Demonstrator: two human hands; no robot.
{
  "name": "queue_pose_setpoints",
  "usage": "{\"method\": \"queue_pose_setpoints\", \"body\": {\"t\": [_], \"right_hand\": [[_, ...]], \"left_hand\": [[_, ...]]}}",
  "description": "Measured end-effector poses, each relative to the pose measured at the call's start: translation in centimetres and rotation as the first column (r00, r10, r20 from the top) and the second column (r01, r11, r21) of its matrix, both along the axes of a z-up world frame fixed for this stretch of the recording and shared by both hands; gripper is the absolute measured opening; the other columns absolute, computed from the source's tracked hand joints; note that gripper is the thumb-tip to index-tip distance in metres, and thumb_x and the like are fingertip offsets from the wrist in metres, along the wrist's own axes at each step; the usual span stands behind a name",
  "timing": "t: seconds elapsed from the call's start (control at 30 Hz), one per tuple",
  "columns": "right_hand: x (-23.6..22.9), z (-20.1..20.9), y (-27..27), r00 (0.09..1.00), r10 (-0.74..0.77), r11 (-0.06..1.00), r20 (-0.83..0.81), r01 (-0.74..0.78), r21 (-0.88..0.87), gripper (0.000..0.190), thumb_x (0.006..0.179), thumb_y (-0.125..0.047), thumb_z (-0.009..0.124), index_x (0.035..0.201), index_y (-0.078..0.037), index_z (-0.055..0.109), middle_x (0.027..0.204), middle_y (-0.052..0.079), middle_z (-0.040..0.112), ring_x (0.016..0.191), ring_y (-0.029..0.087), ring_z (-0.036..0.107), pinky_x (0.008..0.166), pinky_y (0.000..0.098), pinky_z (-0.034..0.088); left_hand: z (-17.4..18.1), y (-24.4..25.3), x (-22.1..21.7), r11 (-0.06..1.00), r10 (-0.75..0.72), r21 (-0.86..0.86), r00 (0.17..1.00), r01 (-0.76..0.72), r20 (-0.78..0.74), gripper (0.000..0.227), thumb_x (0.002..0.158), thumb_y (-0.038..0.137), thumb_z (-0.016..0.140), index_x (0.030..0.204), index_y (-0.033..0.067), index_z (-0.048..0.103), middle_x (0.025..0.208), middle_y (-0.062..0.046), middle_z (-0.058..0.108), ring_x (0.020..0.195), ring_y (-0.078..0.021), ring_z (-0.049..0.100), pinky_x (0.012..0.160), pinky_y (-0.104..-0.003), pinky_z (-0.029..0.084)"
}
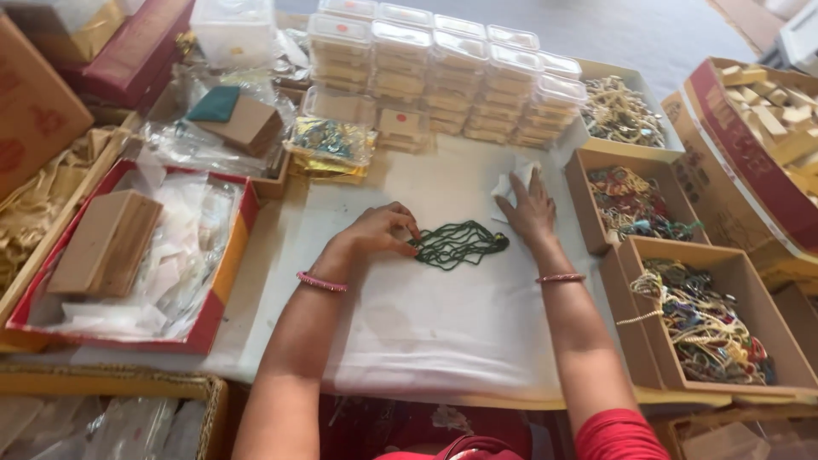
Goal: The person cleans a gold-colored necklace with a white cloth, wraps it in a beige paper packet, and places it into a clear plastic container. They repeat this process with a second necklace and then clean a green beaded necklace with the cloth.
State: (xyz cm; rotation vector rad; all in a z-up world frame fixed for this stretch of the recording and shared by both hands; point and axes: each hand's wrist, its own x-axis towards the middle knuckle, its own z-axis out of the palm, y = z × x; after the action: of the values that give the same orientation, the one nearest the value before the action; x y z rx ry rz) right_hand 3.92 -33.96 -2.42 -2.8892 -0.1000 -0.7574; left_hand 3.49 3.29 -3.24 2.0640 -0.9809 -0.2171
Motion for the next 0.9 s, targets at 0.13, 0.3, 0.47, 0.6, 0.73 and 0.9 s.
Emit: {"method": "queue_pose_setpoints", "body": {"t": [0.13, 0.3, 0.47, 0.6, 0.73, 0.9], "right_hand": [[0.1, -2.7, 0.8, 0.993, 0.055, 0.977, 0.107, -0.076, 0.198, 0.029, 0.097, -0.022, 0.061, 0.123, -0.014, 0.074, 0.128, 0.02, 0.066, 0.115, 0.04, 0.064, 0.1, 0.0509, 0.05], [-7.2, 1.2, 9.9, 0.754, 0.569, 0.814, 0.328, -0.574, -0.092, 0.043, 0.086, -0.001, 0.054, 0.127, 0.0, 0.069, 0.112, 0.019, 0.068, 0.11, 0.042, 0.064, 0.096, 0.0508, 0.051], [-10.0, 1.5, 13.2, 0.759, 0.649, 0.76, 0.044, -0.645, -0.083, 0.026, 0.09, -0.006, 0.058, 0.115, -0.004, 0.065, 0.116, 0.019, 0.063, 0.112, 0.038, 0.06, 0.096, 0.05, 0.047], [-8.7, 1.0, 10.2, 0.876, 0.479, 0.878, -0.06, -0.479, 0.012, 0.027, 0.087, -0.002, 0.058, 0.112, -0.01, 0.064, 0.113, 0.014, 0.059, 0.111, 0.036, 0.057, 0.093, 0.0504, 0.043], [-7.1, -0.2, 8.1, 0.878, 0.47, 0.881, 0.091, -0.473, 0.011, 0.031, 0.086, -0.002, 0.06, 0.115, -0.012, 0.063, 0.113, 0.013, 0.059, 0.108, 0.037, 0.056, 0.092, 0.0503, 0.044], [-7.0, -0.5, 8.4, 0.9, 0.43, 0.899, 0.073, -0.434, 0.05, 0.03, 0.085, -0.002, 0.062, 0.114, -0.011, 0.063, 0.112, 0.014, 0.059, 0.108, 0.038, 0.057, 0.09, 0.0489, 0.045]], "left_hand": [[-1.6, -0.3, 1.5, 1.0, -0.029, -0.011, 1.0, 0.029, -0.001, 0.041, 0.071, 0.043, 0.091, 0.107, 0.0243, 0.083, 0.125, -0.002, 0.064, 0.121, -0.0212, 0.061, 0.102, -0.034, 0.048], [1.1, -2.2, -0.5, 0.934, 0.217, 0.278, 0.975, -0.223, 0.054, 0.073, 0.054, 0.052, 0.094, 0.118, 0.0239, 0.073, 0.128, -0.003, 0.063, 0.124, -0.0268, 0.059, 0.104, -0.039, 0.045], [-1.1, -2.6, -0.9, 0.951, 0.249, 0.137, 0.949, -0.278, 0.194, 0.093, 0.046, 0.049, 0.099, 0.126, 0.0166, 0.065, 0.13, -0.009, 0.059, 0.126, -0.0355, 0.052, 0.099, -0.053, 0.036], [-2.9, -2.6, -1.2, 0.945, 0.301, 0.074, 0.935, -0.319, 0.189, 0.034, 0.072, 0.046, 0.084, 0.099, 0.0257, 0.081, 0.12, -0.003, 0.065, 0.124, -0.0249, 0.056, 0.104, -0.045, 0.034], [0.0, -3.7, -3.3, 0.901, 0.406, 0.079, 0.892, -0.427, 0.198, 0.037, 0.074, 0.053, 0.085, 0.092, 0.0219, 0.077, 0.112, -0.001, 0.064, 0.115, -0.022, 0.06, 0.1, -0.044, 0.037], [1.2, -4.9, -5.2, 0.914, 0.381, -0.012, 0.848, -0.406, 0.368, 0.03, 0.074, 0.044, 0.086, 0.087, 0.0194, 0.075, 0.103, -0.002, 0.064, 0.106, -0.0241, 0.062, 0.088, -0.046, 0.045]]}}
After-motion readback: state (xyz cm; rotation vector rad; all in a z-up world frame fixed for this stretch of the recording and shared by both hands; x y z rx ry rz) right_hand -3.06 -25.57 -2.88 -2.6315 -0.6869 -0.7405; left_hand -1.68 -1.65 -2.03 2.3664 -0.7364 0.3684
